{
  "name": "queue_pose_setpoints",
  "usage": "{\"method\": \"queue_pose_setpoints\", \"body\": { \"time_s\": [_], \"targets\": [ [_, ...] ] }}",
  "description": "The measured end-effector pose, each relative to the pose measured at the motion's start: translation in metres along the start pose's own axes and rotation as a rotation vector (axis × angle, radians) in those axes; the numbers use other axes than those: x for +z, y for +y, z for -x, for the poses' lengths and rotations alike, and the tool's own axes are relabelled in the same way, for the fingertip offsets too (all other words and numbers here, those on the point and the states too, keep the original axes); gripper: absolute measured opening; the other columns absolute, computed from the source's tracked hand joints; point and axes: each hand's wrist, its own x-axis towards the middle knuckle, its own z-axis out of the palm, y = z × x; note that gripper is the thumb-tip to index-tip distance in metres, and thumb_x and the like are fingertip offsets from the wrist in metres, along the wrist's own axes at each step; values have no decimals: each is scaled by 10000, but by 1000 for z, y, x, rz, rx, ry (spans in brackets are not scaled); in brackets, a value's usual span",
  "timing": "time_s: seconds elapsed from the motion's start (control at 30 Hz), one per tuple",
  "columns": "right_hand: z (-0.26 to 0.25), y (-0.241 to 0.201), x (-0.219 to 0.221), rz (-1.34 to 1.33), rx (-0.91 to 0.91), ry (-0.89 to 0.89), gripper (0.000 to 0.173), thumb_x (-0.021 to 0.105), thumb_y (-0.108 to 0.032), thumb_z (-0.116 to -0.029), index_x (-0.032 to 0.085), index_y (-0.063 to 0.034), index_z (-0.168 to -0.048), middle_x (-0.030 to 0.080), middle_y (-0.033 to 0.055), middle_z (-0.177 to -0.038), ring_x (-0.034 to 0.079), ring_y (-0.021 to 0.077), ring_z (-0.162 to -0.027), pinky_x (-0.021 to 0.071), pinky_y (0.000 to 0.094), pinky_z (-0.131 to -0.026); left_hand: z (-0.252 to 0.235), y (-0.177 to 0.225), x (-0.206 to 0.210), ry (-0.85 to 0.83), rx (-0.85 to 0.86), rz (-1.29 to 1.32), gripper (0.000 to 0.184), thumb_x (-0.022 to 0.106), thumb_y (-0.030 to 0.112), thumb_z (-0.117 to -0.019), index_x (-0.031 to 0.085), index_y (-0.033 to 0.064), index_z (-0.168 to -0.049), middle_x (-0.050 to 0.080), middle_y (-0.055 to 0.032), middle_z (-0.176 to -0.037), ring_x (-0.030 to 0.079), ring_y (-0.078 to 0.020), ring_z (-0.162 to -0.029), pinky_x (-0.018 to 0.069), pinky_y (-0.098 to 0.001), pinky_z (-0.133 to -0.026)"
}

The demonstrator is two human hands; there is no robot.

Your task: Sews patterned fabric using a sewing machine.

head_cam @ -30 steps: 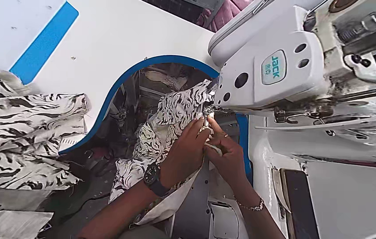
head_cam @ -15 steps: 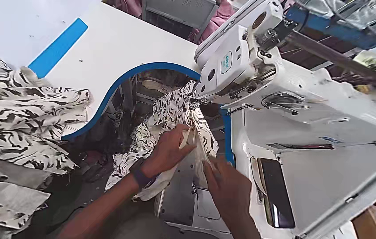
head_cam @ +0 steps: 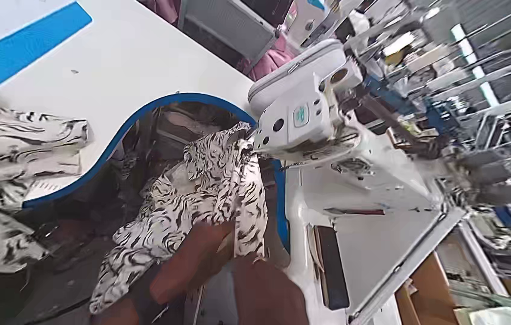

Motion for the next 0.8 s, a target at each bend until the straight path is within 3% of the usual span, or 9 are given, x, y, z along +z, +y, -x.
{"method": "queue_pose_setpoints", "body": {
  "time_s": [0.07, 0.17, 0.27, 0.37, 0.5, 0.57, 0.63, 0.7, 0.8],
  "targets": [
    [3, -8, 18, -47, 32, -56, 79, 680, -64, -817, 734, -14, -844, 661, 118, -668, 693, 274, -590, 533, 391, -471, 8, -12, 3, 50, 29, 3, 129, 655, 91, -871, 697, -7, -944, 613, -133, -612, 629, -292, -537, 496, -478, -513],
    [-1, 2, 16, -49, 80, -72, 116, 671, -75, -837, 737, 7, -885, 663, 127, -685, 690, 284, -590, 532, 405, -477, 2, -19, 4, 121, 116, 57, 295, 597, 142, -952, 746, -10, -1157, 651, -115, -634, 605, -230, -509, 499, -408, -508],
    [-6, 1, 19, -6, 20, -39, 106, 673, -90, -816, 743, -24, -860, 659, 100, -662, 685, 262, -583, 519, 376, -474, 4, -20, 10, 171, 162, 62, 204, 537, 97, -946, 719, 8, -926, 563, -76, -562, 538, -186, -464, 436, -348, -458],
    [-10, 11, 36, -157, -11, -84, 125, 651, -102, -825, 743, -26, -863, 685, 102, -678, 700, 284, -640, 532, 474, -631, -2, -29, 14, 151, 65, 214, 250, 489, 93, -974, 693, -7, -870, 530, -65, -580, 510, -164, -507, 418, -348, -505],
    [-29, 13, 38, -77, 22, 49, 155, 606, -160, -819, 709, -46, -800, 597, 58, -582, 633, 239, -495, 464, 393, -412, -25, -31, 9, 112, 4, 285, 281, 489, 142, -990, 677, 22, -820, 531, -20, -611, 502, -115, -562, 420, -337, -567],
    [-43, 16, 42, -113, 59, 42, 169, 620, -160, -871, 695, -26, -800, 594, 85, -578, 641, 272, -507, 470, 428, -428, -40, -32, 4, 116, 4, 243, 286, 473, 120, -992, 645, 5, -794, 493, -23, -613, 474, -125, -573, 404, -345, -578],
    [-47, 27, 45, -240, 91, -28, 180, 607, -152, -906, 690, -12, -830, 604, 105, -604, 647, 293, -556, 479, 457, -489, -43, -29, -1, 103, 0, 178, 257, 481, 109, -999, 681, -49, -967, 586, -98, -702, 550, -195, -634, 462, -404, -634],
    [-37, 46, 34, -281, 181, -213, 193, 606, -139, -939, 722, 15, -941, 671, 162, -710, 690, 362, -686, 520, 543, -613, -20, -15, -9, 39, -72, 111, 361, 587, 149, -1007, 629, -61, -1297, 700, -199, -843, 671, -325, -723, 544, -532, -726],
    [-36, 86, 46, -280, 249, -716, 246, 603, -169, -985, 679, 26, -1116, 698, 245, -974, 667, 447, -989, 475, 639, -864, 29, -25, -12, 86, -131, 44, 390, 664, 271, -938, 656, 32, -1246, 677, -68, -697, 638, -208, -574, 541, -423, -577]
  ]
}}
